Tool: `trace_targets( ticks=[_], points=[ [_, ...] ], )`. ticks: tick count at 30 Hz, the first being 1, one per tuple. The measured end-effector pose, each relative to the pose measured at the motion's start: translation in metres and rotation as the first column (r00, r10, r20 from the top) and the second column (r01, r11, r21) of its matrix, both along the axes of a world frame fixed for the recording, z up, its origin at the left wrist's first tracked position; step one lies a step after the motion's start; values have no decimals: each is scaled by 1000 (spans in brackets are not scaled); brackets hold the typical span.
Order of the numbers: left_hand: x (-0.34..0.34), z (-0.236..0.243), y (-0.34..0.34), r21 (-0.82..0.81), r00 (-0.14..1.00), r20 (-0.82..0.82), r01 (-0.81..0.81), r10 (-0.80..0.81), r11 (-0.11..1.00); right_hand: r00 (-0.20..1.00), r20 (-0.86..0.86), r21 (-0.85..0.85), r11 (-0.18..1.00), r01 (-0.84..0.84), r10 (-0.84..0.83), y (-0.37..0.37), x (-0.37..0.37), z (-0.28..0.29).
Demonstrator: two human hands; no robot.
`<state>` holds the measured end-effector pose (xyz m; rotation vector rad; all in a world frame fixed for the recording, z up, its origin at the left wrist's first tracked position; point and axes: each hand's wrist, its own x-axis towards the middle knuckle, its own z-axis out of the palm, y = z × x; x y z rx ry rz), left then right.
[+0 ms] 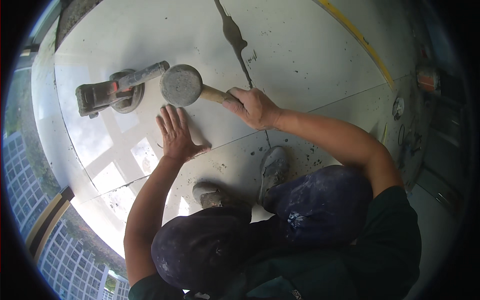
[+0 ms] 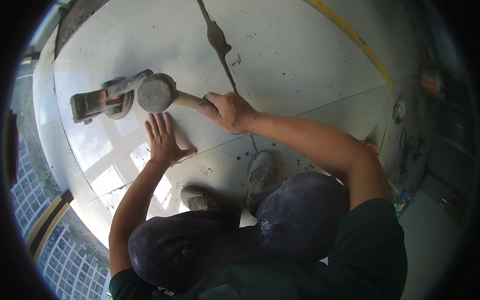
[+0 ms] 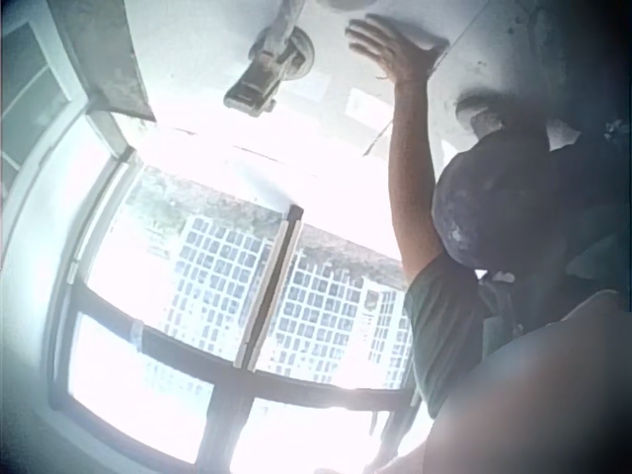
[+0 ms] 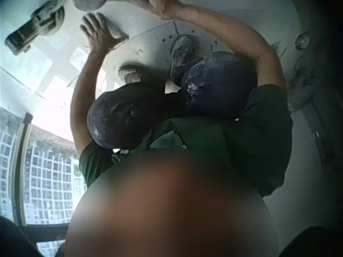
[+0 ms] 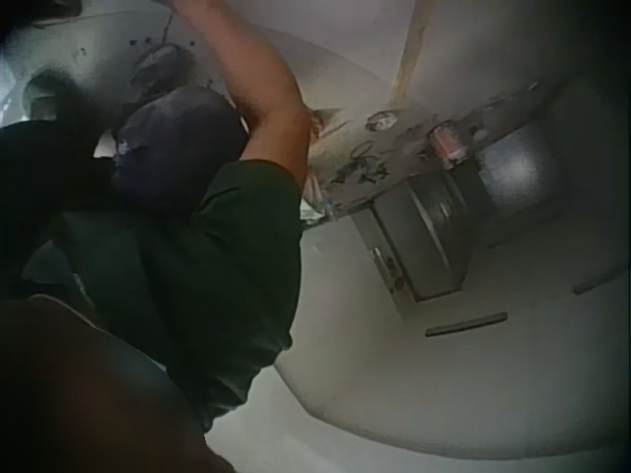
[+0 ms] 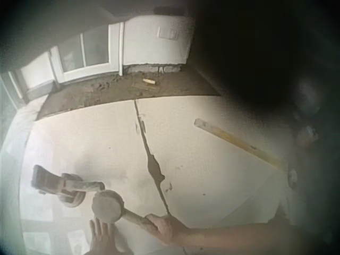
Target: Laying large white tiles on a floor using a suction cup lifter and a rubber mallet to level them.
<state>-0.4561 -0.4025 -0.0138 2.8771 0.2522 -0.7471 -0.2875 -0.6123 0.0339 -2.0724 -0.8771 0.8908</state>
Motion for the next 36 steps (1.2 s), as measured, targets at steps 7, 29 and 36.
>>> trace_targets(
  ticks=[7,29,36],
  points=[
    [10,0,-9,20,990,-138,-26,29,999,999,27,-23,999,-28,28,-1,-1,-28],
    [0,0,-17,40,952,-278,-117,124,992,998,-23,-155,986,-67,64,-35,-43,-31],
    [2,1,-15,19,982,-183,-53,55,998,996,-81,-270,961,-61,40,-60,-62,-31]
  ],
)
